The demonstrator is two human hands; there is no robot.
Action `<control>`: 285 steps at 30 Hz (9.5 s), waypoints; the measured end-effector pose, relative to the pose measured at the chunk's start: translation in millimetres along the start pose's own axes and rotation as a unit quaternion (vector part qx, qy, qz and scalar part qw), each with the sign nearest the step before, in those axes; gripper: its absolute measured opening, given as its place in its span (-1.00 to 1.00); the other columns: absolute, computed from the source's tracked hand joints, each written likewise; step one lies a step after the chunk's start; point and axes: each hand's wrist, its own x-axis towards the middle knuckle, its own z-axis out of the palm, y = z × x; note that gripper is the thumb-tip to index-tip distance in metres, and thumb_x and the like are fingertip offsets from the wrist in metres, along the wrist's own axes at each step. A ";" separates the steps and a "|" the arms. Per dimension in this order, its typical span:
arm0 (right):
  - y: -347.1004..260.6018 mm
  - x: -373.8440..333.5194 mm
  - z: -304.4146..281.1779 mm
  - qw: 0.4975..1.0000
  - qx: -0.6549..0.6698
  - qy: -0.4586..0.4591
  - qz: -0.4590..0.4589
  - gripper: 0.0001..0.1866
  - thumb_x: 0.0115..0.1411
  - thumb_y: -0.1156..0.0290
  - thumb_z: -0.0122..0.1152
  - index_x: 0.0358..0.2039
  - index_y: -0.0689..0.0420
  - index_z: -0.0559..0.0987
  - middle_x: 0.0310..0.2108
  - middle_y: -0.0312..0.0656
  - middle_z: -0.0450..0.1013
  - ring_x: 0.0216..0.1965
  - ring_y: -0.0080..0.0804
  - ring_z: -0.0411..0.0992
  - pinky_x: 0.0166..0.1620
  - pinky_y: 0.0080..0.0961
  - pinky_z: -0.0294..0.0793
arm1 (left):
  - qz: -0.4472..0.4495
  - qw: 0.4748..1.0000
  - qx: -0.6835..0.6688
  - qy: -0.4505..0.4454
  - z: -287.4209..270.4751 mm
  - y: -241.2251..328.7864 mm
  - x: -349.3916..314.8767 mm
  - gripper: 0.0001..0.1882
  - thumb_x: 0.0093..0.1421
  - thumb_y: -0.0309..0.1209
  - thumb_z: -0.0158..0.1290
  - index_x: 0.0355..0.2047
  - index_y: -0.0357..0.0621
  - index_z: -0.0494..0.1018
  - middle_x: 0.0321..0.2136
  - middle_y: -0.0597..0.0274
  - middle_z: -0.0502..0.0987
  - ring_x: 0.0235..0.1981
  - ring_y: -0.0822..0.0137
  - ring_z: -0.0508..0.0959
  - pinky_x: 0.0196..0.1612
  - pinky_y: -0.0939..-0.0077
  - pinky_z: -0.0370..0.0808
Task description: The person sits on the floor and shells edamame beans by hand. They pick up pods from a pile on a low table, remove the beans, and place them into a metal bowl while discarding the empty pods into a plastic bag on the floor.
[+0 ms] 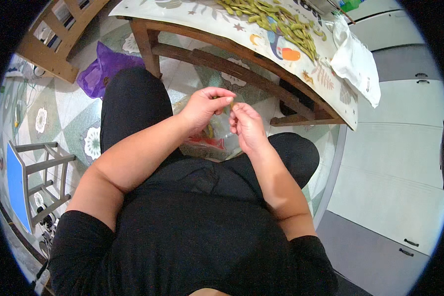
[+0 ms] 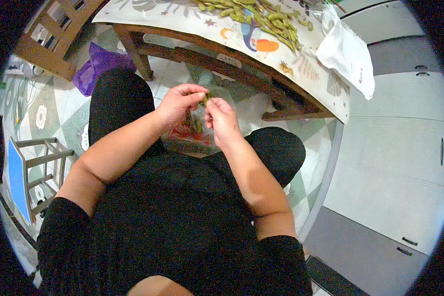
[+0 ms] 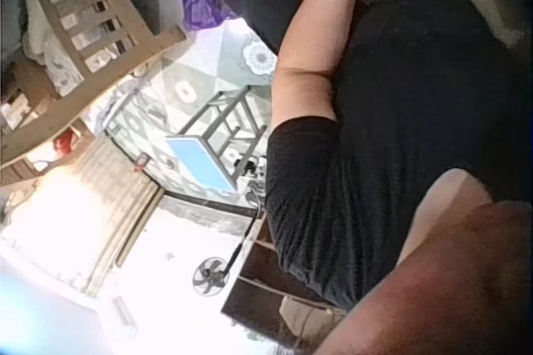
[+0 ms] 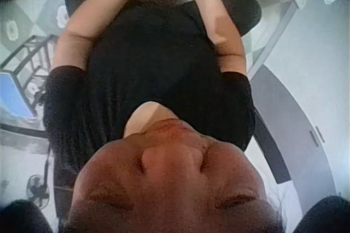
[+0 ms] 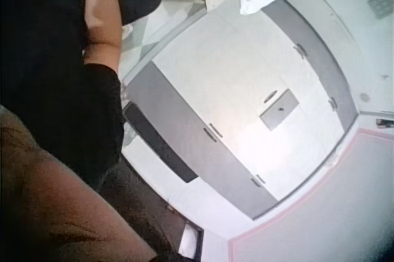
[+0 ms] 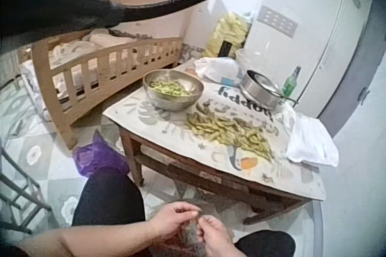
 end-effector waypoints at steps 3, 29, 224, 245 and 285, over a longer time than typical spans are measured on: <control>-3.2 0.2 0.5 1.000 0.005 -0.011 0.025 -0.88 0.11 0.31 -0.04 -0.42 0.08 0.36 -0.56 -0.38 0.28 -0.56 -0.64 0.21 -0.56 -0.74 0.16 | -0.001 1.000 -0.006 0.002 -0.6 -3.6 2.6 -0.83 -0.01 -0.43 0.06 -0.36 -0.17 0.45 -0.57 0.38 0.42 -0.63 0.59 0.26 -0.57 0.75 0.19; 7.9 8.9 -14.4 0.986 0.102 -0.105 0.076 -0.83 0.07 0.28 0.05 -0.49 0.11 0.40 -0.59 -0.31 0.38 -0.63 -0.64 0.28 -0.58 -0.74 0.26 | -0.006 0.997 0.072 -0.042 -7.7 -15.7 5.7 -0.92 0.06 -0.47 -0.05 -0.44 -0.23 0.37 -0.57 0.29 0.42 -0.53 0.48 0.39 -0.41 0.60 0.36; 10.3 15.3 -15.6 0.975 0.100 -0.194 0.041 -0.79 0.10 0.28 -0.01 -0.51 0.17 0.43 -0.69 -0.33 0.30 -0.70 -0.60 0.20 -0.64 -0.72 0.19 | -0.083 0.989 -0.108 -0.051 -7.6 -9.3 -2.3 -0.89 0.03 -0.39 0.01 -0.57 -0.13 0.37 -0.68 0.38 0.38 -0.71 0.58 0.24 -0.62 0.73 0.13; 12.1 13.6 -6.9 0.997 -0.063 -0.017 -0.034 -0.91 0.00 0.51 -0.08 -0.61 0.16 0.37 -0.66 -0.36 0.28 -0.67 -0.69 0.16 -0.59 -0.73 0.16 | -0.154 0.968 -0.192 -0.046 -11.0 -23.6 2.4 -0.90 0.10 -0.49 -0.14 -0.36 -0.16 0.35 -0.44 0.31 0.42 -0.43 0.48 0.41 -0.33 0.62 0.40; -142.9 50.4 36.4 0.679 -0.584 0.097 -0.434 -0.82 -0.03 0.31 0.03 -0.51 0.14 0.50 -0.49 -0.11 0.41 -0.42 -0.22 0.39 -0.34 -0.44 0.35 | -0.195 0.978 0.037 -0.064 -14.3 -16.6 2.8 -0.75 0.16 -0.21 -0.21 -0.48 -0.11 0.31 -0.79 0.48 0.14 -0.78 0.56 0.06 -0.70 0.65 0.03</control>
